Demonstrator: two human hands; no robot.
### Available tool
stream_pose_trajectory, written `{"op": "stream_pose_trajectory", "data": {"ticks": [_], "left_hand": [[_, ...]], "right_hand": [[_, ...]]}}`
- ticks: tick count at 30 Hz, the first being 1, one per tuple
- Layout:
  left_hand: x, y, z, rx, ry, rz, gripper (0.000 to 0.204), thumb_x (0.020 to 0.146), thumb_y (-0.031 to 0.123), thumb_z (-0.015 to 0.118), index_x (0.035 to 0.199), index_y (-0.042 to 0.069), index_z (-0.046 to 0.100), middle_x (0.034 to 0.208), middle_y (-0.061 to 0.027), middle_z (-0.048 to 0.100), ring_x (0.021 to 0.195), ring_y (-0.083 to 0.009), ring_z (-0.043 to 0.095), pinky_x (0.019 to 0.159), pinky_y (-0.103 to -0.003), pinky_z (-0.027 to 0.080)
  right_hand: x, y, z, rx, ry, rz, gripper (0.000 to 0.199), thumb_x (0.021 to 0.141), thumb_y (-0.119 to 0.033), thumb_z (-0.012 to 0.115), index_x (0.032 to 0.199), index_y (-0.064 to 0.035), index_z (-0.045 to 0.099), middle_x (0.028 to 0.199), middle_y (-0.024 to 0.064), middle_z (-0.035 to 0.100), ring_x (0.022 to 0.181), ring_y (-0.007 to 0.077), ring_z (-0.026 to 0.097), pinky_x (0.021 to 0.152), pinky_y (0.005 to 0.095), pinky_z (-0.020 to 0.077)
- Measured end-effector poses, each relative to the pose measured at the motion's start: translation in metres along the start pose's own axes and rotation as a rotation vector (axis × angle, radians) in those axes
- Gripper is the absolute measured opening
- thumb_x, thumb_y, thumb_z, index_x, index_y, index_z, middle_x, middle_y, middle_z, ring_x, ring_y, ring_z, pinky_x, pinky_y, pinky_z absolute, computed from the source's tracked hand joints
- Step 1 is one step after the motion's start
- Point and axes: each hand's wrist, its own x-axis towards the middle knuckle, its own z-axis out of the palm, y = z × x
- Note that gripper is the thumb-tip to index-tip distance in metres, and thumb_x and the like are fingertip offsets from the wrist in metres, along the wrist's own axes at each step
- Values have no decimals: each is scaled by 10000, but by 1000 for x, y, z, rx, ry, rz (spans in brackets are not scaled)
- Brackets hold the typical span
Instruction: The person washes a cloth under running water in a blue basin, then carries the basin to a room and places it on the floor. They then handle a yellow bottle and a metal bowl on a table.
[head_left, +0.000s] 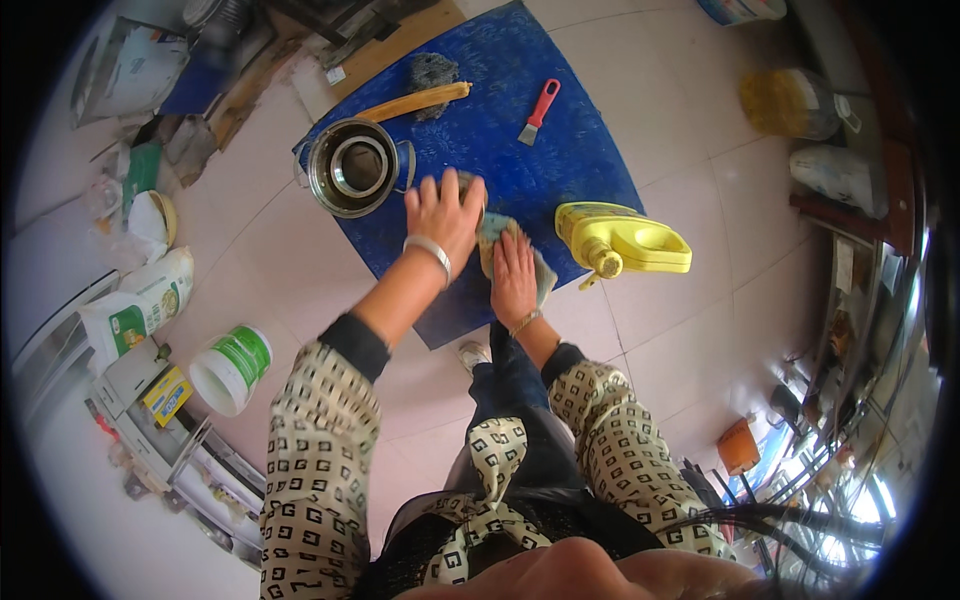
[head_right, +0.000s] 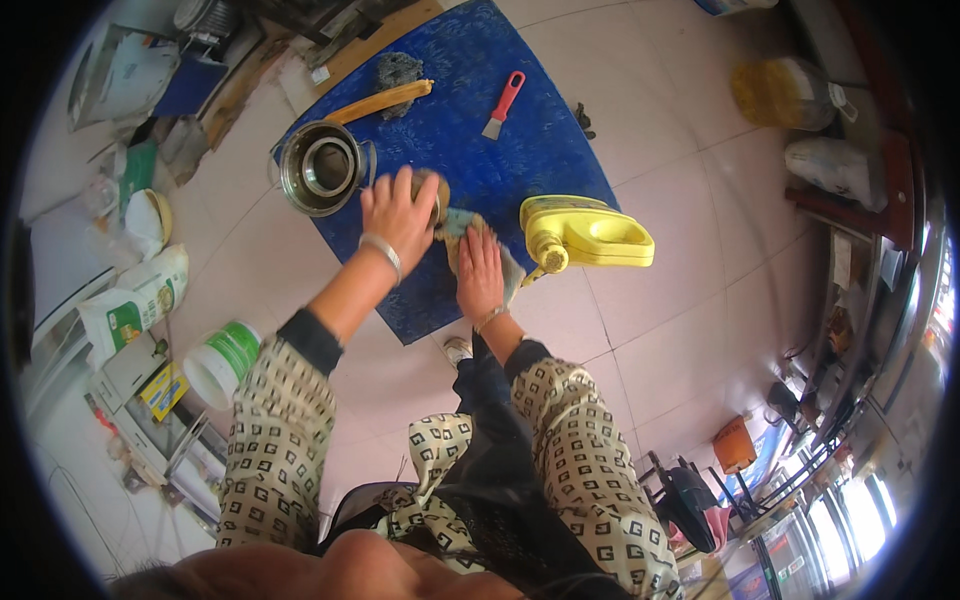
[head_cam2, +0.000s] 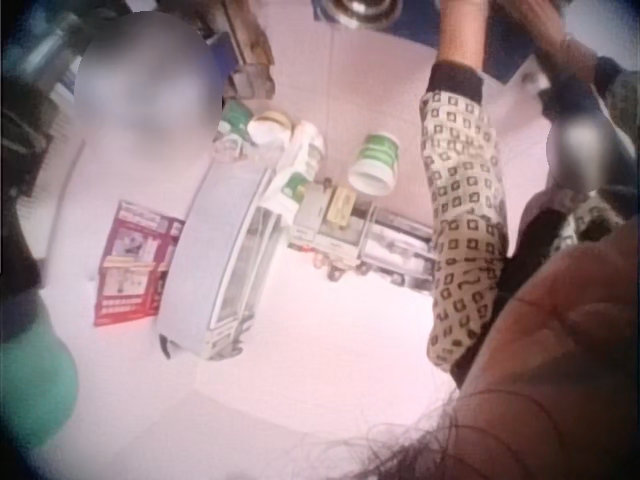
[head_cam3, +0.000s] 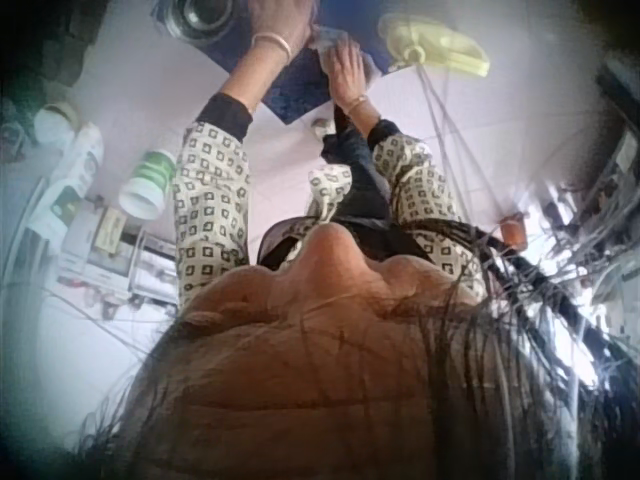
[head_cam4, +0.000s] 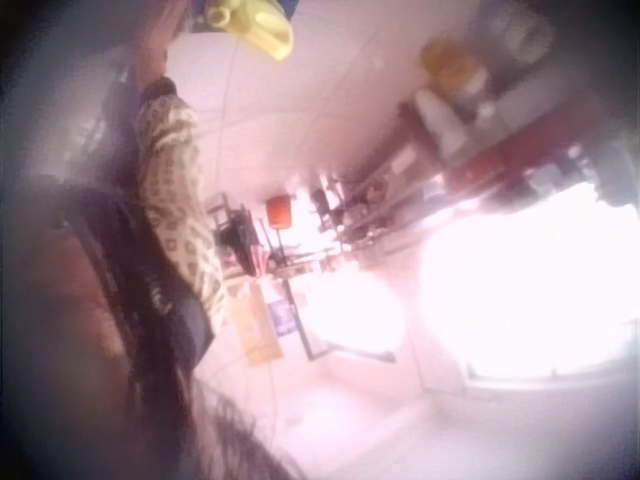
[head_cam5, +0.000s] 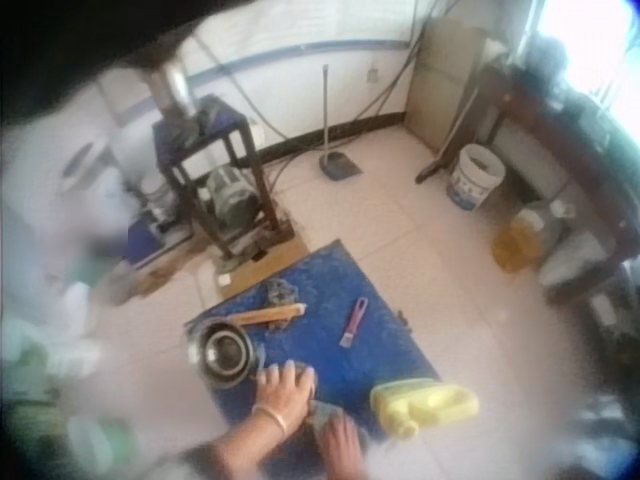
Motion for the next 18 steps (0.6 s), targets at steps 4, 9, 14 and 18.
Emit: {"op": "stream_pose_trajectory", "data": {"ticks": [4,9,14,18], "left_hand": [[-92,0,-46,-214,-157,-37,769,600,206,768,1270,105,406,1207,-174,400,1057,-353,413,871,-462,341],[-197,-12,-39,-345,-337,-233,756,579,186,766,1247,85,425,1164,-193,408,1025,-375,416,876,-443,388],[-248,-3,-23,-417,-407,-305,741,576,195,761,1229,78,433,1145,-205,417,1010,-387,417,872,-440,395],[-251,2,-23,-460,-336,-348,738,579,194,765,1230,81,435,1142,-205,417,1017,-392,415,872,-442,397]], "right_hand": [[87,2,12,-3,182,-69,464,777,-27,453,1228,71,407,1357,218,347,1285,400,292,1039,489,248],[174,-28,18,-56,285,128,501,767,-8,446,1260,58,385,1382,213,307,1316,408,208,1064,483,201],[111,-69,57,147,9,-189,523,720,17,494,1240,29,432,1376,215,304,1310,363,245,1085,455,190],[16,-78,32,-1,-469,-722,444,799,-60,461,1243,-64,464,1349,148,383,1260,276,361,1040,433,286]]}}
